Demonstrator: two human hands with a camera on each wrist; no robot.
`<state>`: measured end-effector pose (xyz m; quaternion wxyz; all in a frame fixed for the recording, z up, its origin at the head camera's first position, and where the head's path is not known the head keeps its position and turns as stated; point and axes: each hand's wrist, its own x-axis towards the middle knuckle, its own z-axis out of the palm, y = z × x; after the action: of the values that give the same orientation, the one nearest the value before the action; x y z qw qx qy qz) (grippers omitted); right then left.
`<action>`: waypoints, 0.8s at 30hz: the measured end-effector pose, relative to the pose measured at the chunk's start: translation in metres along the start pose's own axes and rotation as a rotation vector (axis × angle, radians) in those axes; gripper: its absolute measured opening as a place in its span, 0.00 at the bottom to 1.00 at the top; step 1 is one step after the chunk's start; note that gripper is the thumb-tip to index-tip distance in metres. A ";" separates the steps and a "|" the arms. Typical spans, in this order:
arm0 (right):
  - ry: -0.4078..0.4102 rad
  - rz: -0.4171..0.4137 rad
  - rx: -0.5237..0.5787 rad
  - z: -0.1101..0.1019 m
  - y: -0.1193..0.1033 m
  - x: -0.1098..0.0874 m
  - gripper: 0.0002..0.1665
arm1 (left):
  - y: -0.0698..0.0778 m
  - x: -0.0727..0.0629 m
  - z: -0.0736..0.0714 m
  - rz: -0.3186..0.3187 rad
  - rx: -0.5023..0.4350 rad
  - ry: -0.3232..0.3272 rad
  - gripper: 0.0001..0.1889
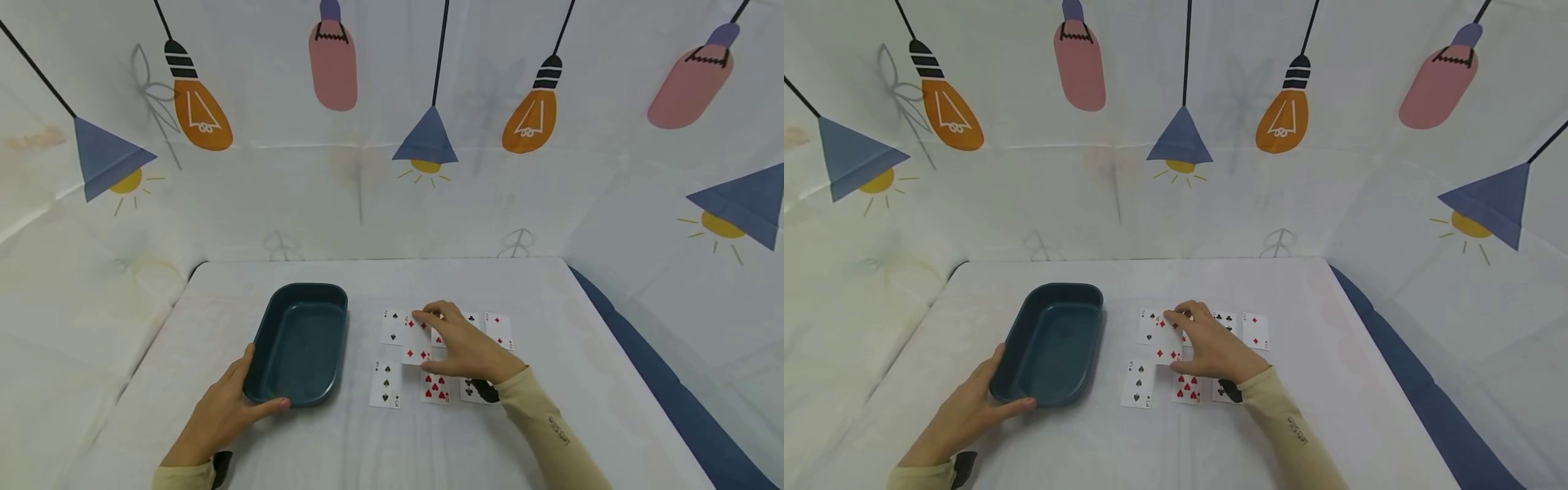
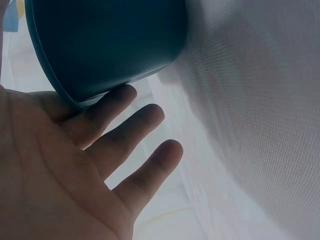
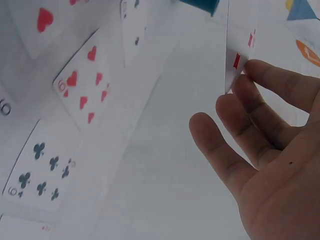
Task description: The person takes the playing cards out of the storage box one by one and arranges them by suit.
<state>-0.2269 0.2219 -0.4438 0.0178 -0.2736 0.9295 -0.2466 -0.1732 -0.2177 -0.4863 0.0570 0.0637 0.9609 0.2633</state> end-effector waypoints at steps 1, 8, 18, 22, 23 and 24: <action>-0.002 0.018 -0.002 -0.001 0.004 -0.004 0.50 | 0.000 0.000 0.000 -0.001 -0.002 -0.003 0.68; 0.013 0.082 -0.040 -0.008 0.037 -0.036 0.53 | 0.003 -0.002 0.000 -0.012 -0.010 -0.020 0.68; -0.037 0.271 -0.036 -0.017 0.075 -0.091 0.51 | 0.001 0.002 0.001 -0.019 0.001 -0.014 0.68; -0.040 0.282 -0.041 -0.024 0.086 -0.107 0.52 | 0.002 0.001 -0.001 -0.026 0.003 -0.020 0.68; -0.045 0.280 -0.042 -0.025 0.088 -0.109 0.52 | 0.002 0.001 -0.001 -0.025 0.003 -0.019 0.68; -0.051 0.281 -0.041 -0.026 0.091 -0.112 0.52 | 0.002 0.001 -0.001 -0.024 0.003 -0.017 0.68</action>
<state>-0.1816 0.3573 -0.4752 0.0700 -0.1474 0.9628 -0.2154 -0.1743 -0.2165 -0.4844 0.0684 0.0545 0.9614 0.2607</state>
